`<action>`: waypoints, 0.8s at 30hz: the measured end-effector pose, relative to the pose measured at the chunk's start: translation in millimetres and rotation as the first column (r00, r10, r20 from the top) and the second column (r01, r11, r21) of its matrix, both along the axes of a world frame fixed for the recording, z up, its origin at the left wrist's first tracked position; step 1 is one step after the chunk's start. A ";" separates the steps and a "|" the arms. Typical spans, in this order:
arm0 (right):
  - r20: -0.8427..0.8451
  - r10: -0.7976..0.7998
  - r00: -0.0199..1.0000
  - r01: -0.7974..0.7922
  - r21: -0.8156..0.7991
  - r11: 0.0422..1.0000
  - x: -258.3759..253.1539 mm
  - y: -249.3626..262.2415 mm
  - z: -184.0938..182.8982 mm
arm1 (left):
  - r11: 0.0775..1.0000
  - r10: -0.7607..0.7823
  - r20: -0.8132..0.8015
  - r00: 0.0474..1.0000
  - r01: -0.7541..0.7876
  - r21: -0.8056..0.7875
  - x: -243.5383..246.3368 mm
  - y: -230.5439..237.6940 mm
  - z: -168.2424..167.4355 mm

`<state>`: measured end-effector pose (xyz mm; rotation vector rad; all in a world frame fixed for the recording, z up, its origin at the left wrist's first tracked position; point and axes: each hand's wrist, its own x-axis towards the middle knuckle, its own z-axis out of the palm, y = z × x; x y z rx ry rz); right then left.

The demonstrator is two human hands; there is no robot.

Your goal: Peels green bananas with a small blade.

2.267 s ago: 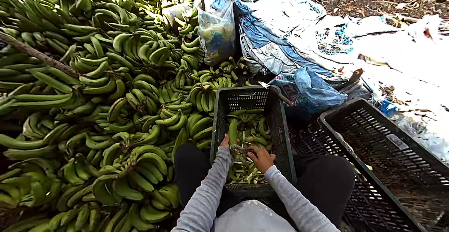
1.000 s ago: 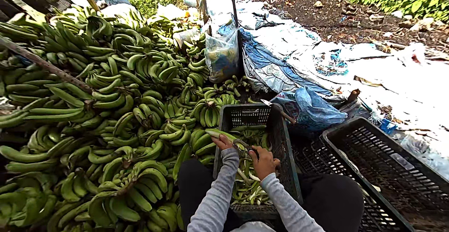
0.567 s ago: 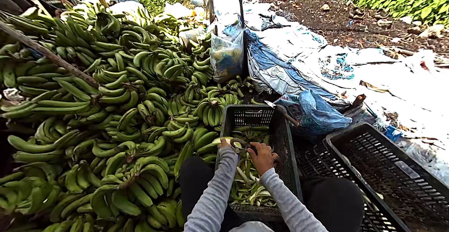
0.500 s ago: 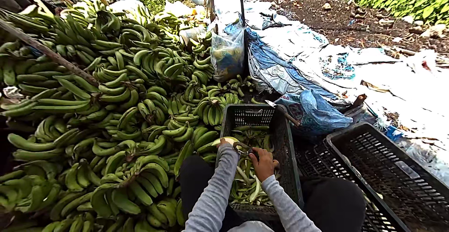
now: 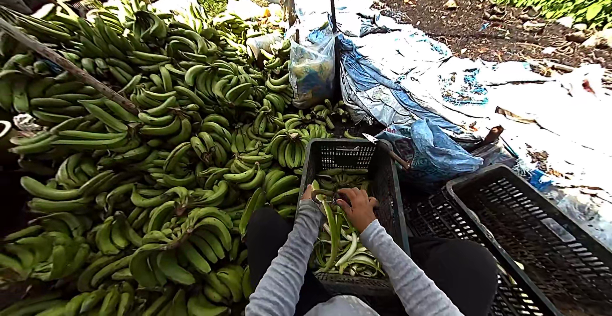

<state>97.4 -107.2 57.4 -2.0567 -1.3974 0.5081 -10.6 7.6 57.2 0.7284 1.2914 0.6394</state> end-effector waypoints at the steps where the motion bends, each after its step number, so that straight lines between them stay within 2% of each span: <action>1: -0.035 -0.003 0.999 0.005 0.081 0.997 -9.1 -11.6 -14.2 | 0.998 -0.058 -0.082 0.995 0.055 -0.042 0.5 1.1 8.2; 2: -0.046 -0.018 0.999 0.025 0.155 0.988 -14.1 -20.9 -26.6 | 0.991 -0.126 -0.180 0.976 0.117 -0.061 2.4 -0.3 13.0; 3: -0.030 -0.041 0.999 0.047 0.224 0.973 -16.4 -27.0 -37.0 | 0.966 -0.257 -0.310 0.915 0.251 -0.063 2.4 -1.9 14.3; 4: -0.013 -0.058 0.998 0.059 0.260 0.964 -16.6 -29.6 -42.3 | 0.894 -0.427 -0.436 0.792 0.443 -0.071 1.8 -2.1 14.6; 5: -0.007 -0.064 0.998 0.064 0.248 0.967 -15.8 -29.0 -41.0 | 0.824 -0.514 -0.490 0.704 0.563 -0.055 2.2 -4.1 15.2; 6: -0.009 -0.069 0.998 0.070 0.190 0.979 -14.5 -26.1 -35.2 | 0.805 -0.525 -0.475 0.706 0.593 -0.008 3.8 -9.6 14.3; 8: -0.028 -0.106 0.994 0.103 -0.084 0.991 -8.3 -12.4 -13.0 | 0.851 -0.463 -0.366 0.807 0.520 0.071 9.7 -20.9 9.1; 9: -0.033 -0.141 0.989 0.128 -0.249 0.960 -0.8 -1.3 -1.9 | 0.883 -0.424 -0.264 0.866 0.460 0.092 9.5 -25.6 8.9; 10: -0.037 -0.183 0.982 0.155 -0.387 0.909 10.7 10.2 5.5 | 0.912 -0.380 -0.090 0.921 0.389 0.129 5.2 -30.5 5.9; 12: -0.022 -0.264 0.964 0.216 -0.507 0.835 36.6 23.9 11.5 | 0.926 -0.363 0.240 0.900 0.320 0.202 -6.2 -37.7 -6.5; 13: -0.024 -0.273 0.962 0.227 -0.492 0.840 44.8 24.4 14.7 | 0.945 -0.324 0.383 0.865 0.275 0.178 -8.8 -38.0 -11.8; 14: -0.028 -0.246 0.969 0.209 -0.439 0.874 47.2 21.5 17.1 | 0.972 -0.233 0.453 0.861 0.213 0.096 -9.6 -36.3 -12.5; 16: -0.049 -0.074 0.996 0.060 -0.246 0.967 39.8 6.7 11.1 | 0.989 -0.013 0.403 0.915 0.071 -0.130 -6.0 -26.6 -11.2; 17: -0.050 0.037 0.998 -0.043 -0.131 0.990 34.2 -3.3 1.3 | 0.982 0.042 0.358 0.933 0.027 -0.186 -4.0 -20.8 -11.2; 20: 0.021 0.255 0.967 -0.255 0.143 0.956 25.0 -28.7 -32.2 | 0.968 0.011 0.330 0.944 0.073 -0.241 -3.3 -6.3 -9.4; 22: 0.040 0.275 0.961 -0.278 0.147 0.949 21.9 -33.3 -41.1 | 0.962 -0.023 0.307 0.951 0.105 -0.251 -1.1 -4.3 -10.6; 24: 0.059 0.205 0.977 -0.208 0.049 0.977 16.3 -22.9 -33.2 | 0.978 -0.063 0.247 0.967 0.108 -0.176 2.3 -8.1 -12.3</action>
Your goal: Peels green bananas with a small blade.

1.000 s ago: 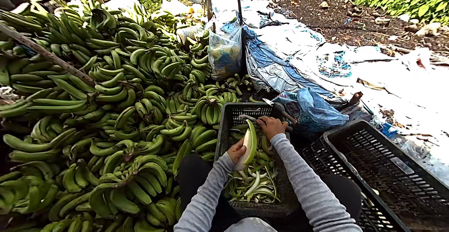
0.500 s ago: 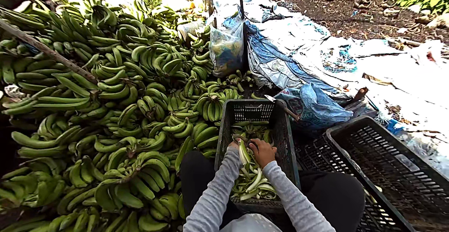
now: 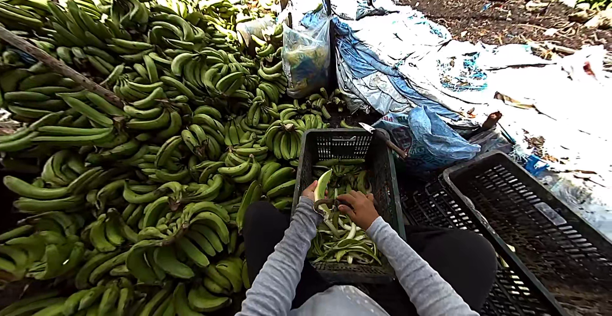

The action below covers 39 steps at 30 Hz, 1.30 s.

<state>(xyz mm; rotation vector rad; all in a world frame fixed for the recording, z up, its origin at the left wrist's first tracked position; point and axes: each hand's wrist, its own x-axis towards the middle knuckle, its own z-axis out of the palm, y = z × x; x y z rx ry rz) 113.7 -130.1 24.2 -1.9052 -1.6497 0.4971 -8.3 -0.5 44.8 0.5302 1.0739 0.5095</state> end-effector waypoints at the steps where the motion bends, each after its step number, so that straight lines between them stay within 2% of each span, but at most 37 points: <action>1: 0.019 -0.069 0.997 0.071 -0.095 0.993 -1.8 10.0 7.9 | 0.998 0.000 -0.033 0.999 0.002 0.064 1.3 -2.2 -1.8; 3: 0.081 -0.243 0.967 0.256 -0.301 0.919 1.7 34.8 17.4 | 0.989 0.025 -0.023 0.999 -0.021 0.148 0.7 -5.3 -8.7; 5: 0.122 -0.347 0.930 0.355 -0.548 0.757 16.0 53.5 9.4 | 0.996 0.052 0.048 0.997 -0.056 0.072 0.1 -10.5 -15.8; 6: 0.133 -0.322 0.937 0.324 -0.676 0.662 22.9 55.0 -4.7 | 0.998 0.060 0.043 0.997 -0.061 0.012 1.4 -12.4 -22.4; 7: 0.124 -0.228 0.966 0.233 -0.797 0.557 26.2 50.7 -23.6 | 0.998 0.060 0.004 0.998 -0.060 -0.014 0.2 -12.4 -31.2; 8: 0.108 -0.070 0.992 0.128 -0.893 0.431 23.5 42.0 -46.9 | 0.999 0.042 -0.130 0.991 -0.040 0.021 -0.9 -10.8 -44.6; 9: 0.086 0.095 0.992 0.053 -0.950 0.306 14.8 29.9 -72.9 | 0.995 -0.041 -0.329 0.944 0.070 0.077 -2.2 -7.5 -62.7; 10: 0.072 0.180 0.981 0.032 -0.976 0.214 3.3 16.1 -93.5 | 0.962 -0.205 -0.499 0.842 0.268 0.058 -2.2 -3.5 -80.0; 11: 0.075 0.198 0.977 0.043 -0.986 0.162 -7.6 3.6 -110.3 | 0.852 -0.408 -0.647 0.644 0.523 -0.018 5.0 -3.0 -95.8; 12: 0.080 0.190 0.979 0.055 -0.989 0.137 -15.0 -6.3 -123.7 | 0.672 -0.553 -0.741 0.381 0.730 -0.126 19.0 -8.2 -104.8; 13: 0.071 0.182 0.981 0.045 -0.989 0.139 -17.3 -13.1 -138.9 | 0.529 -0.607 -0.767 0.209 0.826 -0.193 38.7 -18.5 -104.1; 14: 0.024 0.187 0.982 -0.004 -0.989 0.146 -14.4 -15.8 -156.3 | 0.481 -0.627 -0.755 0.192 0.857 -0.182 61.0 -32.5 -90.2; 15: -0.051 0.213 0.976 -0.088 -0.982 0.165 -8.2 -14.3 -162.0 | 0.507 -0.646 -0.697 0.312 0.857 -0.087 83.3 -46.8 -67.6; 16: -0.112 0.242 0.964 -0.164 -0.964 0.207 -1.0 -12.8 -150.7 | 0.511 -0.695 -0.564 0.447 0.858 0.050 101.6 -59.5 -38.7; 17: -0.092 0.211 0.973 -0.155 -0.940 0.303 5.2 -15.5 -134.9 | 0.468 -0.764 -0.411 0.497 0.866 0.176 114.7 -68.1 -5.2; 18: -0.066 0.121 0.990 -0.103 -0.937 0.334 13.1 -12.5 -105.1 | 0.398 -0.819 -0.316 0.480 0.870 0.290 122.3 -68.7 27.1; 19: -0.055 0.030 0.998 -0.062 -0.933 0.354 28.0 -3.5 -78.1 | 0.336 -0.830 -0.303 0.468 0.853 0.399 124.6 -58.7 53.1; 20: -0.045 -0.059 0.997 -0.021 -0.931 0.364 48.1 7.1 -43.7 | 0.320 -0.789 -0.343 0.510 0.817 0.479 123.4 -41.3 68.5; 21: -0.018 -0.169 0.985 0.050 -0.919 0.390 70.6 13.6 -8.6 | 0.366 -0.703 -0.387 0.596 0.771 0.521 120.9 -19.6 70.5; 22: 0.006 -0.275 0.962 0.133 -0.884 0.447 94.7 15.6 19.1 | 0.489 -0.594 -0.405 0.695 0.711 0.505 118.3 3.8 61.6; 24: -0.033 -0.454 0.890 0.272 -0.760 0.590 140.3 11.0 56.5 | 0.814 -0.330 -0.418 0.846 0.479 0.327 119.7 39.2 7.6; 25: -0.095 -0.522 0.848 0.329 -0.678 0.658 159.0 7.3 66.5 | 0.916 -0.238 -0.431 0.870 0.349 0.197 122.8 45.7 -33.8; 26: -0.180 -0.572 0.801 0.376 -0.592 0.713 173.4 4.6 72.7 | 0.957 -0.225 -0.449 0.865 0.282 0.065 126.0 42.5 -73.7; 27: -0.274 -0.607 0.746 0.424 -0.508 0.750 183.0 3.5 73.8 | 0.948 -0.289 -0.494 0.820 0.318 -0.027 128.9 31.5 -109.3; 28: -0.358 -0.626 0.693 0.462 -0.446 0.766 188.3 4.3 71.8 | 0.877 -0.420 -0.577 0.701 0.478 -0.057 132.1 15.8 -139.2; 29: -0.412 -0.632 0.657 0.486 -0.409 0.772 190.3 6.8 70.7 | 0.689 -0.561 -0.674 0.481 0.723 -0.057 135.6 0.0 -161.6; 30: -0.428 -0.624 0.654 0.490 -0.388 0.780 190.2 9.8 70.7 | 0.411 -0.634 -0.734 0.241 0.910 -0.057 141.2 -14.8 -179.0; 31: -0.424 -0.603 0.676 0.473 -0.378 0.796 189.0 11.7 69.9 | 0.135 -0.645 -0.763 0.045 0.989 -0.055 148.4 -27.3 -194.3; 32: -0.417 -0.578 0.701 0.450 -0.370 0.813 187.6 12.2 67.5 | -0.084 -0.627 -0.773 -0.096 0.995 -0.056 156.4 -36.3 -207.7; 33: -0.408 -0.555 0.725 0.427 -0.366 0.827 187.7 11.7 64.1 | -0.234 -0.600 -0.777 -0.192 0.970 -0.059 165.0 -41.0 -217.9; 34: -0.395 -0.536 0.746 0.407 -0.366 0.837 188.8 9.9 60.7 | -0.329 -0.553 -0.791 -0.263 0.941 -0.084 173.1 -41.9 -226.0; 35: -0.386 -0.524 0.759 0.394 -0.367 0.842 190.3 7.5 58.7 | -0.384 -0.492 -0.806 -0.328 0.913 -0.137 180.1 -39.9 -232.8; 37: -0.391 -0.523 0.758 0.400 -0.355 0.845 193.2 2.5 58.9 | -0.398 -0.392 -0.820 -0.418 0.880 -0.258 189.7 -33.2 -241.5; 39: -0.400 -0.534 0.745 0.419 -0.343 0.841 195.8 -1.5 61.2 | -0.333 -0.343 -0.837 -0.427 0.888 -0.316 190.9 -26.6 -247.3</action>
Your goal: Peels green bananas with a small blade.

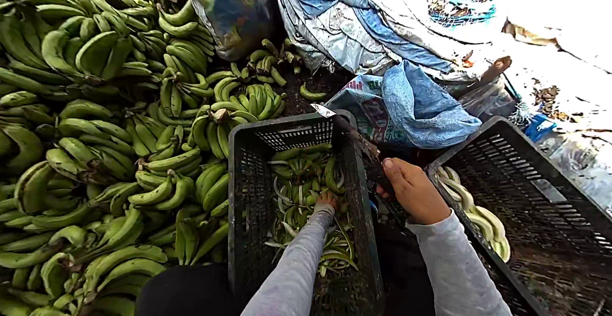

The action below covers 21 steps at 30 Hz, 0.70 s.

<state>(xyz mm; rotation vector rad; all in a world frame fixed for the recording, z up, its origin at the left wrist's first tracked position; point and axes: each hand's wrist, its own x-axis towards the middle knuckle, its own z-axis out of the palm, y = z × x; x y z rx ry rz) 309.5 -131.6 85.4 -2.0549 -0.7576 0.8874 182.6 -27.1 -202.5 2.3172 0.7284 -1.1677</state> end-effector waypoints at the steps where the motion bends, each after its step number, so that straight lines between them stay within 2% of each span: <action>1: -0.005 -0.008 1.000 0.008 0.006 1.000 0.7 -1.1 1.1 | 0.999 0.042 -0.010 0.999 -0.042 0.030 -3.6 4.2 -0.7; 3: -0.019 -0.026 0.999 0.026 0.004 1.000 1.5 -1.0 4.1 | 0.996 0.064 -0.023 0.998 -0.062 0.065 -18.5 15.9 -3.0; 7: -0.020 -0.024 1.000 0.024 0.036 0.999 -1.8 3.8 3.4 | 0.998 0.065 0.009 0.998 -0.064 -0.019 -76.2 32.8 16.0; 9: 0.002 0.007 1.000 -0.007 0.098 0.995 -5.1 6.0 0.1 | 0.974 0.226 0.137 0.964 -0.222 -0.046 -106.2 33.6 42.3; 10: 0.047 0.023 0.999 -0.029 0.125 0.992 -7.6 8.6 -2.3 | 0.943 0.332 0.234 0.914 -0.323 -0.078 -118.1 34.9 58.7; 12: 0.173 0.055 0.983 -0.079 0.137 0.987 -15.2 15.2 -5.6 | 0.840 0.542 0.457 0.705 -0.474 -0.265 -137.3 37.3 97.3; 13: 0.234 0.066 0.970 -0.098 0.128 0.987 -20.8 19.0 -8.3 | 0.763 0.644 0.543 0.539 -0.505 -0.404 -145.3 37.7 113.7; 14: 0.284 0.074 0.956 -0.113 0.121 0.986 -28.9 23.1 -12.2 | 0.649 0.753 0.578 0.314 -0.498 -0.575 -151.3 35.9 127.9; 16: 0.307 0.151 0.940 -0.161 0.008 0.987 -50.3 33.4 -19.7 | 0.330 0.900 0.408 -0.153 -0.374 -0.867 -153.6 30.5 150.3; 17: 0.301 0.214 0.929 -0.201 -0.075 0.977 -64.9 38.6 -24.4 | 0.202 0.907 0.289 -0.305 -0.287 -0.936 -153.4 29.8 160.5; 18: 0.286 0.283 0.915 -0.249 -0.150 0.957 -83.0 42.0 -28.7 | 0.083 0.902 0.174 -0.395 -0.237 -0.968 -154.6 29.8 173.6; 19: 0.266 0.338 0.903 -0.293 -0.197 0.936 -104.0 41.8 -33.1 | -0.039 0.892 0.075 -0.445 -0.241 -0.970 -157.5 29.3 189.2; 21: 0.234 0.402 0.885 -0.354 -0.224 0.908 -147.9 29.6 -43.4 | -0.169 0.880 -0.021 -0.475 -0.271 -0.948 -168.9 24.6 216.0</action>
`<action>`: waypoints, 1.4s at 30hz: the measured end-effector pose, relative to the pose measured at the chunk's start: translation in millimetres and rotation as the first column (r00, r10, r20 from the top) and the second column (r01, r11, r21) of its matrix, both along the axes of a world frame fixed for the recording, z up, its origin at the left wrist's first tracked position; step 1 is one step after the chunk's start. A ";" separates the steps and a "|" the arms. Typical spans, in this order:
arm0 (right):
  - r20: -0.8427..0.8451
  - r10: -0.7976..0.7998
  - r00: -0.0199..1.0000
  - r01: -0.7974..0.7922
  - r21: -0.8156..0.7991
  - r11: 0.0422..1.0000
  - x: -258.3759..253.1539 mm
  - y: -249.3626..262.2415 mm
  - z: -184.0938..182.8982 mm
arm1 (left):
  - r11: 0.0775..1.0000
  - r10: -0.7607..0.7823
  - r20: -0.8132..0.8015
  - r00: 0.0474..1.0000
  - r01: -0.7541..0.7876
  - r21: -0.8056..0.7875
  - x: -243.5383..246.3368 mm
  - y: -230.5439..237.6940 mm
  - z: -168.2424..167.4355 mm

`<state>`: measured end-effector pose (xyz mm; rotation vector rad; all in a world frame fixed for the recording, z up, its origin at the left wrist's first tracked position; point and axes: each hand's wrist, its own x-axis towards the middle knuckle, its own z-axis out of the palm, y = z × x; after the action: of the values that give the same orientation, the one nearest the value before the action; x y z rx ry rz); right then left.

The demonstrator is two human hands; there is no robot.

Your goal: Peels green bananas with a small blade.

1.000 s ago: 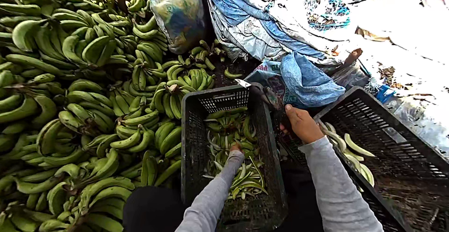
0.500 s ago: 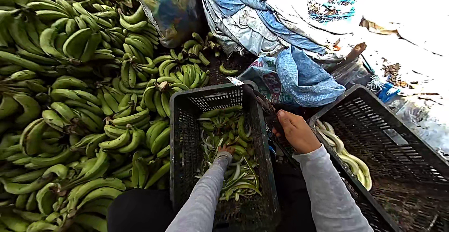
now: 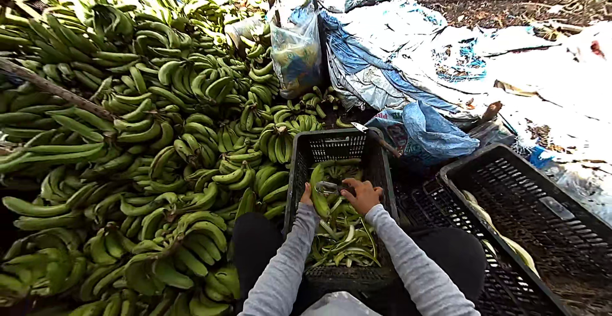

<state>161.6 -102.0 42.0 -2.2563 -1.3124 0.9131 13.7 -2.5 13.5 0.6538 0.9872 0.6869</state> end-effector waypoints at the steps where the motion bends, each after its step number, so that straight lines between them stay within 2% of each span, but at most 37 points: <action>1: -0.014 0.011 1.000 -0.011 0.003 1.000 -20.2 -10.6 -4.1 | 0.999 0.005 -0.033 0.999 -0.006 -0.039 -5.5 -1.4 7.1; 4: -0.036 -0.036 0.999 0.038 0.050 0.998 -65.9 -43.9 -7.9 | 0.996 -0.022 -0.087 0.996 0.014 -0.091 -18.9 2.2 7.7; 7: -0.011 -0.159 0.987 0.159 0.105 0.982 -81.2 -46.2 -3.8 | 0.995 -0.059 -0.091 0.994 0.051 -0.091 -24.5 -6.2 11.8; 10: 0.093 -0.362 0.927 0.333 0.235 0.913 -61.0 -11.0 -3.9 | 0.992 -0.101 -0.113 0.988 0.092 -0.084 -23.3 -24.1 18.1; 13: 0.156 -0.472 0.868 0.453 0.146 0.880 -22.8 20.0 18.9 | 0.995 -0.096 -0.046 0.994 0.094 -0.042 -26.6 -32.4 22.6; 15: 0.161 -0.394 0.905 0.373 0.146 0.916 -24.1 13.0 35.6 | 1.000 -0.013 -0.025 1.000 0.012 -0.024 -26.8 -26.5 20.3; 17: 0.136 -0.235 0.962 0.222 0.105 0.969 -50.2 -12.1 41.0 | 0.998 0.042 -0.089 0.995 -0.038 0.049 -27.5 -12.7 23.2; 18: 0.106 -0.185 0.977 0.179 0.064 0.982 -65.3 -26.1 40.1 | 0.996 0.028 -0.103 0.994 -0.019 0.090 -28.1 -2.8 20.5; 20: 0.055 -0.190 0.980 0.188 0.030 0.982 -86.6 -45.7 33.5 | 0.989 0.000 -0.116 0.993 0.017 0.145 -19.4 14.3 11.6; 22: 0.040 -0.274 0.961 0.268 0.114 0.957 -90.0 -45.2 25.2 | 0.985 -0.102 -0.084 0.991 0.113 0.132 -16.4 11.1 21.6; 24: 0.099 -0.374 0.922 0.330 0.304 0.893 -72.0 -22.8 21.5 | 0.969 -0.232 -0.147 0.962 0.241 0.047 -12.9 -7.7 38.2; 26: 0.160 -0.448 0.880 0.362 0.384 0.849 -37.3 8.4 36.1 | 0.924 -0.374 -0.173 0.911 0.382 0.012 -14.7 -18.8 44.8; 27: 0.177 -0.465 0.868 0.376 0.378 0.846 -22.2 20.4 48.9 | 0.913 -0.395 -0.169 0.903 0.406 0.036 -17.5 -21.7 47.5; 29: 0.193 -0.458 0.868 0.367 0.374 0.852 -12.5 31.3 66.8 | 0.961 -0.228 -0.192 0.955 0.252 0.116 -15.5 -25.9 49.2; 30: 0.191 -0.429 0.883 0.345 0.355 0.869 -19.7 30.3 67.0 | 0.975 -0.073 -0.218 0.973 0.116 0.190 -13.0 -24.1 47.6; 31: 0.176 -0.382 0.907 0.321 0.297 0.899 -32.5 24.4 62.5 | 0.951 0.079 -0.236 0.969 -0.002 0.310 -11.4 -18.8 42.4; 33: 0.117 -0.321 0.940 0.299 0.178 0.938 -65.5 1.9 45.9 | 0.799 0.364 -0.232 0.902 -0.174 0.576 -4.2 -5.7 30.1; 35: 0.075 -0.350 0.934 0.336 0.153 0.930 -92.2 -21.6 31.4 | 0.678 0.592 -0.241 0.769 -0.314 0.664 6.7 2.3 37.6; 36: 0.061 -0.376 0.924 0.362 0.167 0.917 -99.2 -28.9 26.8 | 0.655 0.641 -0.249 0.726 -0.347 0.671 10.3 5.0 41.5; 37: 0.054 -0.397 0.916 0.379 0.199 0.904 -101.4 -31.9 24.4 | 0.660 0.641 -0.249 0.726 -0.356 0.661 12.2 6.5 42.4; 38: 0.056 -0.398 0.916 0.375 0.237 0.896 -97.6 -30.0 24.5 | 0.703 0.581 -0.241 0.777 -0.331 0.630 12.5 5.6 43.6; 39: 0.066 -0.381 0.922 0.350 0.277 0.895 -87.6 -23.3 27.8 | 0.771 0.446 -0.226 0.866 -0.243 0.588 10.4 3.0 45.7; 40: 0.081 -0.351 0.933 0.313 0.299 0.901 -72.3 -12.6 35.5 | 0.839 0.205 -0.207 0.957 -0.064 0.540 4.8 1.3 47.4; 41: 0.107 -0.317 0.942 0.275 0.291 0.916 -53.1 1.3 46.5 | 0.849 -0.087 -0.190 0.978 0.172 0.499 -3.0 -0.3 50.4; 42: 0.142 -0.285 0.948 0.242 0.260 0.935 -32.7 16.0 58.4 | 0.773 -0.347 -0.179 0.921 0.389 0.501 -11.8 -0.3 48.3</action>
<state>128.9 -86.0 100.4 -2.2880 -1.0842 0.4424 1.9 -2.8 61.8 1.3361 0.6985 0.5821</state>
